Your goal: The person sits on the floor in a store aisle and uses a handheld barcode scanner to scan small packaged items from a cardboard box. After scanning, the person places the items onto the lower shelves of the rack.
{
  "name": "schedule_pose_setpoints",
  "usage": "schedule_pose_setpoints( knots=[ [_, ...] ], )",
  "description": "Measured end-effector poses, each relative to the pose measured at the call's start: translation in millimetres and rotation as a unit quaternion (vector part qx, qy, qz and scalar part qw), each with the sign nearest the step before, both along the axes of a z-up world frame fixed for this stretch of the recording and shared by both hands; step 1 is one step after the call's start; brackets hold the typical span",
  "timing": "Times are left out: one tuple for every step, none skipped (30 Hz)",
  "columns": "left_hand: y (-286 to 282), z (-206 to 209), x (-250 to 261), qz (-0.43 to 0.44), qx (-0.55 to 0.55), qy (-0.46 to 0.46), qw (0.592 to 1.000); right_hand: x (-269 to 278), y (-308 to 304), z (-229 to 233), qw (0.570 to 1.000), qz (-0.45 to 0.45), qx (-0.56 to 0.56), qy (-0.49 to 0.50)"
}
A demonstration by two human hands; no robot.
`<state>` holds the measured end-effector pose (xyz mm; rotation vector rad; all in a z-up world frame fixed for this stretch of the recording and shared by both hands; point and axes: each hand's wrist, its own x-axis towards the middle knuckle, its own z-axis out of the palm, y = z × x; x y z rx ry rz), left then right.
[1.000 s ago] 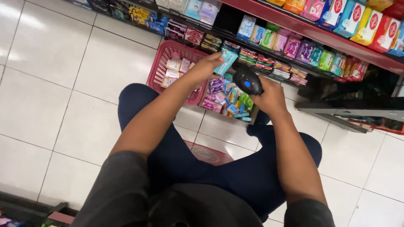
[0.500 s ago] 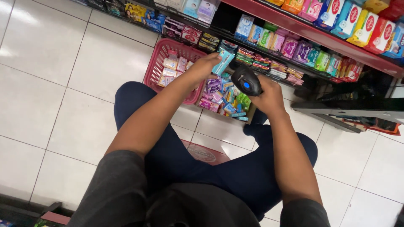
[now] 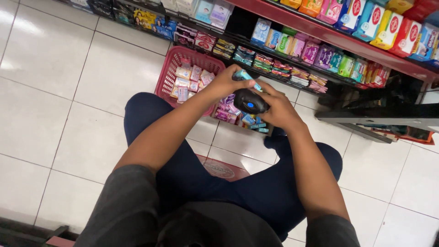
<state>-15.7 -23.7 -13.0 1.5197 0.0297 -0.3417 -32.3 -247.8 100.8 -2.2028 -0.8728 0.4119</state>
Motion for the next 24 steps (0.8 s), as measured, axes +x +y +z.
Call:
schedule_pose_setpoints(
  knots=[
    [-1, 8, -1, -0.002, 0.000, -0.002, 1.000, 0, -2, -3, 1.000, -0.002, 0.000, -0.002],
    [-2, 17, -1, 0.012, -0.025, 0.036, 0.999, 1, -5, -7, 1.000, -0.016, 0.010, 0.003],
    [-3, 26, -1, 0.026, -0.050, 0.072, 0.996, 2, -7, -10, 0.999, -0.031, 0.020, 0.007],
    [-2, 41, -5, 0.025, -0.049, 0.070, 0.996, 4, -9, -12, 0.999, -0.033, 0.020, 0.004],
    [-1, 56, -9, 0.033, 0.011, -0.032, 0.999, 5, -11, -13, 0.998, -0.051, 0.023, 0.003],
    [0, 72, -12, 0.042, 0.071, -0.134, 0.988, 6, -14, -15, 0.997, -0.070, 0.026, 0.002],
    [0, 76, -14, 0.038, 0.070, -0.137, 0.987, 8, -16, -19, 0.997, -0.073, 0.027, -0.002],
    [0, 81, -15, -0.021, 0.196, -0.294, 0.935, 9, -18, -23, 0.996, -0.080, 0.006, -0.032],
    [0, 86, -15, -0.080, 0.310, -0.439, 0.840, 10, -20, -27, 0.994, -0.089, -0.015, -0.064],
    [-1, 82, -18, -0.083, 0.309, -0.444, 0.837, 11, -20, -31, 0.993, -0.093, -0.015, -0.068],
    [-5, 78, -21, -0.092, 0.320, -0.430, 0.840, 10, -22, -34, 0.993, -0.094, -0.021, -0.074],
    [-9, 73, -23, -0.102, 0.331, -0.415, 0.841, 9, -24, -38, 0.992, -0.096, -0.027, -0.080],
    [-9, 73, -22, -0.107, 0.325, -0.424, 0.839, 10, -25, -36, 0.990, -0.105, -0.030, -0.086],
    [-8, 74, -22, -0.122, 0.354, -0.427, 0.823, 11, -27, -34, 0.994, -0.081, -0.018, -0.073],
    [-8, 74, -19, -0.139, 0.383, -0.433, 0.804, 13, -29, -32, 0.996, -0.059, -0.007, -0.061],
    [-9, 75, -20, -0.144, 0.377, -0.444, 0.800, 14, -32, -20, 0.995, -0.071, -0.010, -0.068],
    [-7, 75, -20, -0.128, 0.383, -0.445, 0.799, 16, -33, -9, 0.998, -0.057, 0.013, -0.021],
    [-6, 76, -21, -0.111, 0.388, -0.446, 0.798, 17, -35, 3, 0.998, -0.043, 0.036, 0.026],
    [-5, 78, -21, -0.116, 0.385, -0.455, 0.795, 23, -46, 2, 0.998, -0.052, 0.037, 0.020],
    [-5, 80, -21, -0.108, 0.367, -0.430, 0.817, 28, -56, 1, 0.996, -0.089, -0.015, 0.012],
    [-2, 81, -21, -0.097, 0.352, -0.404, 0.839, 34, -66, 0, 0.990, -0.122, -0.065, 0.004],
    [-1, 82, -20, -0.099, 0.350, -0.412, 0.836, 46, -81, -8, 0.990, -0.128, -0.064, -0.002],
    [0, 83, -21, -0.094, 0.352, -0.407, 0.837, 55, -96, -16, 0.977, -0.198, -0.073, 0.030],
    [1, 84, -21, -0.089, 0.355, -0.403, 0.839, 65, -113, -23, 0.958, -0.266, -0.081, 0.063]
  ],
)
